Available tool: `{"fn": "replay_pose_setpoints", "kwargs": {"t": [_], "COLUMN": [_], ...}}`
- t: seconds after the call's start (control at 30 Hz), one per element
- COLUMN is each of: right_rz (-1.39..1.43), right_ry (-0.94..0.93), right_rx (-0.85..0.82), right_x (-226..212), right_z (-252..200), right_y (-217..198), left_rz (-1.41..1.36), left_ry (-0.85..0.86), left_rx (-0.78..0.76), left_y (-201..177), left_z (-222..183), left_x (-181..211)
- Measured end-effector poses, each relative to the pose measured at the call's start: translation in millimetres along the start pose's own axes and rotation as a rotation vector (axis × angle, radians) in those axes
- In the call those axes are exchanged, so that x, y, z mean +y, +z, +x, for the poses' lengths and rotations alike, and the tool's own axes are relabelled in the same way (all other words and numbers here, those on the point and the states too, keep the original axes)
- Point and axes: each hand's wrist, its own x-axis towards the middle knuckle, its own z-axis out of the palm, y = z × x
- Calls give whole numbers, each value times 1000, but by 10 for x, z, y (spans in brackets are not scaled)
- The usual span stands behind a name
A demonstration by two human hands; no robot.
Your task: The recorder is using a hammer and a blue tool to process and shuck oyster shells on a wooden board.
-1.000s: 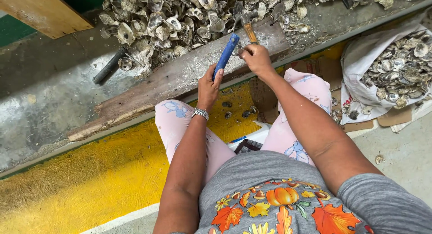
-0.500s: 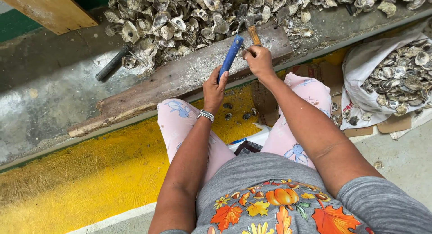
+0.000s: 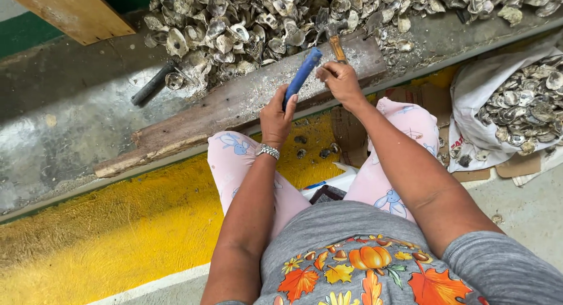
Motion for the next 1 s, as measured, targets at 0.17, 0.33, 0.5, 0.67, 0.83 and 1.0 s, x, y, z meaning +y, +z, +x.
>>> {"fn": "replay_pose_setpoints", "kwargs": {"t": [0.17,0.33,0.5,0.67,0.83,1.0], "right_rz": [-221,-330,347,371,119,-46], "right_ry": [164,-60,4,418,430,472], "right_rx": [146,456,1097,905,562,151], "right_x": [-224,-111,-168,122,-285,-216], "right_z": [0,-200,-724,-824,-404,278], "right_y": [-331,-1562,-2443,-2311,-1815,-1475], "left_rz": [-89,-158,-203,-173,-171,-218], "left_ry": [-179,-246,-249,-280,-334,-371], "left_rx": [102,253,290,311,323,319], "left_y": [-1,-54,-30,48,57,7], "left_z": [76,128,108,111,145,124], "left_x": [-100,-75,-50,-119,-121,-96]}}
